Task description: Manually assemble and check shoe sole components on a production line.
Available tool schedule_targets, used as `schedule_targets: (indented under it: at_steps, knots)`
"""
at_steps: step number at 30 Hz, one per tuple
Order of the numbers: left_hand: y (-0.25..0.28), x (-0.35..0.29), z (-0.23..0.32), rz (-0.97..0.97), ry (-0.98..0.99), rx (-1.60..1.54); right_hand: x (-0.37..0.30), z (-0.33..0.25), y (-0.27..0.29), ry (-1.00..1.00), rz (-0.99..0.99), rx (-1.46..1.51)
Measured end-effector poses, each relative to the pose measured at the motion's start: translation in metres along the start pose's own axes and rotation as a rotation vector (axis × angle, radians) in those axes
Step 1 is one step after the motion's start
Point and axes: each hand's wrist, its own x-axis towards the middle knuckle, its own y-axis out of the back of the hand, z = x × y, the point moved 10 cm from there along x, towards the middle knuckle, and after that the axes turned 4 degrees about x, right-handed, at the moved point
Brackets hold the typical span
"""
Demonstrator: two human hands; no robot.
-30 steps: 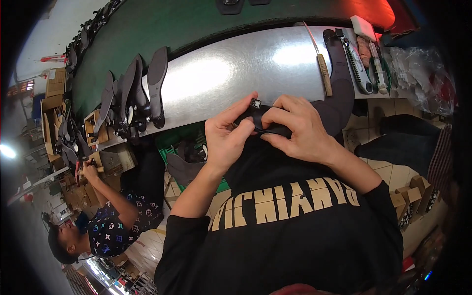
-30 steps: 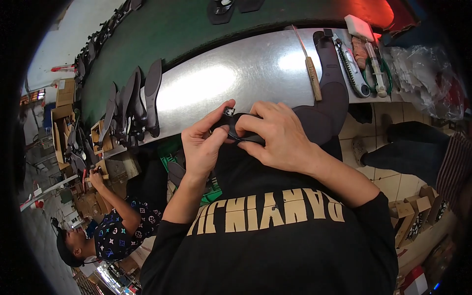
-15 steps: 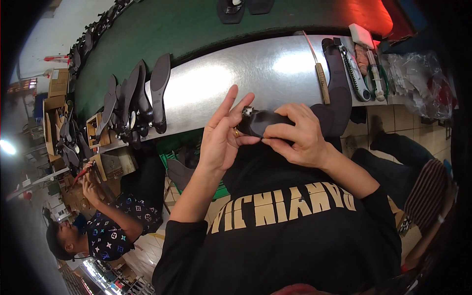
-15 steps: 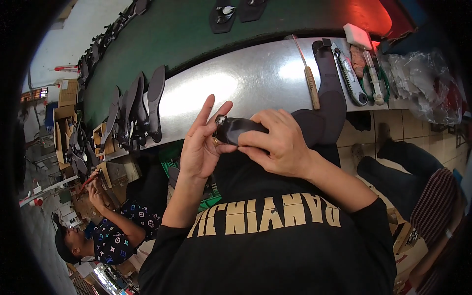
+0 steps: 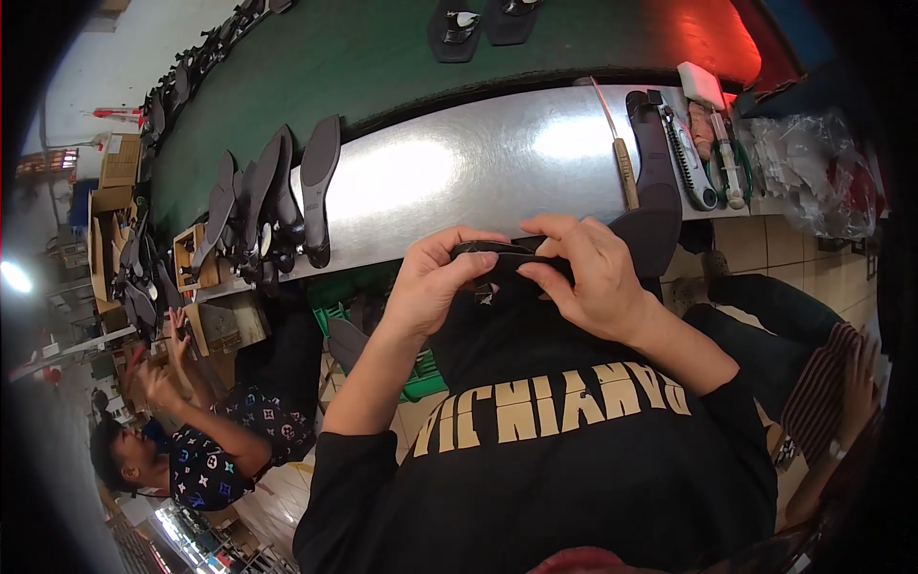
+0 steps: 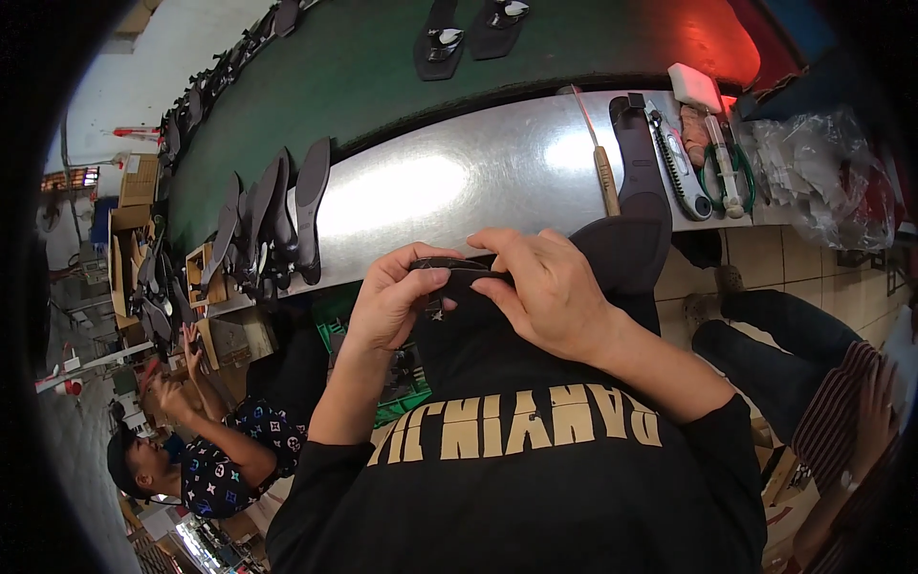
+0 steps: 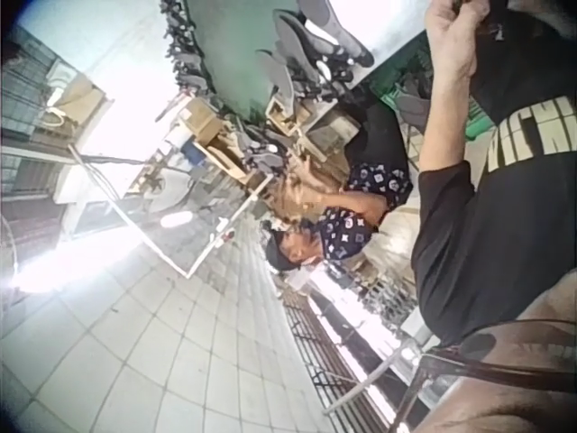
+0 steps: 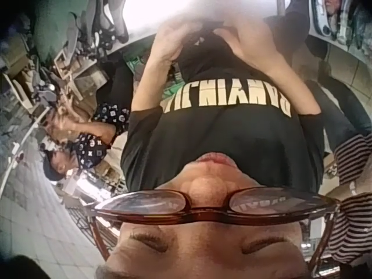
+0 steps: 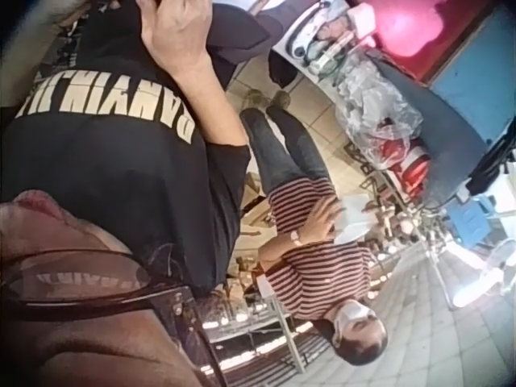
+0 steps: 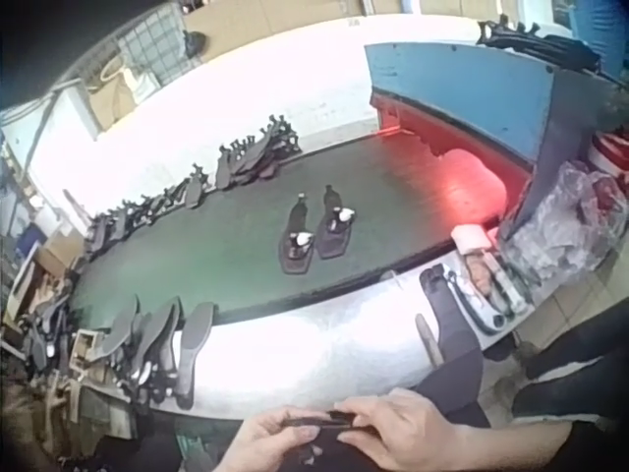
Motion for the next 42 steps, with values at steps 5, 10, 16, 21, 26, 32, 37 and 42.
schedule_targets:
  at_steps: [5, 10, 16, 21, 26, 32, 37, 42]
  knots:
    - [0.003, 0.004, -0.001, 0.088, -0.100, 0.028, 0.003, 0.011, -0.003, -0.072, 0.005, 0.022]
    - [0.003, 0.004, 0.002, 0.132, -0.157, 0.090, 0.012, 0.022, -0.008, -0.244, -0.112, 0.225]
    - [0.045, -0.001, 0.019, 0.370, -0.288, 0.020, 0.051, -0.003, 0.027, 0.103, 0.129, 0.099]
    - [0.110, -0.009, -0.006, 0.532, -0.259, -0.261, 0.047, 0.076, 0.081, -0.078, 0.390, -0.241]
    - [0.081, 0.007, -0.031, 0.293, -0.162, -0.339, 0.009, 0.148, 0.048, -0.361, 0.131, -0.542]
    - [0.063, 0.026, -0.043, 0.259, -0.076, -0.758, 0.012, 0.109, 0.043, -0.254, 0.259, -0.086]
    - [0.034, 0.034, -0.057, 0.270, 0.102, -1.043, -0.023, 0.067, -0.047, -0.541, -0.149, 0.764]
    - [0.009, 0.042, -0.061, 0.163, 0.136, -1.048, -0.034, 0.070, -0.073, -0.545, -0.148, 0.737]
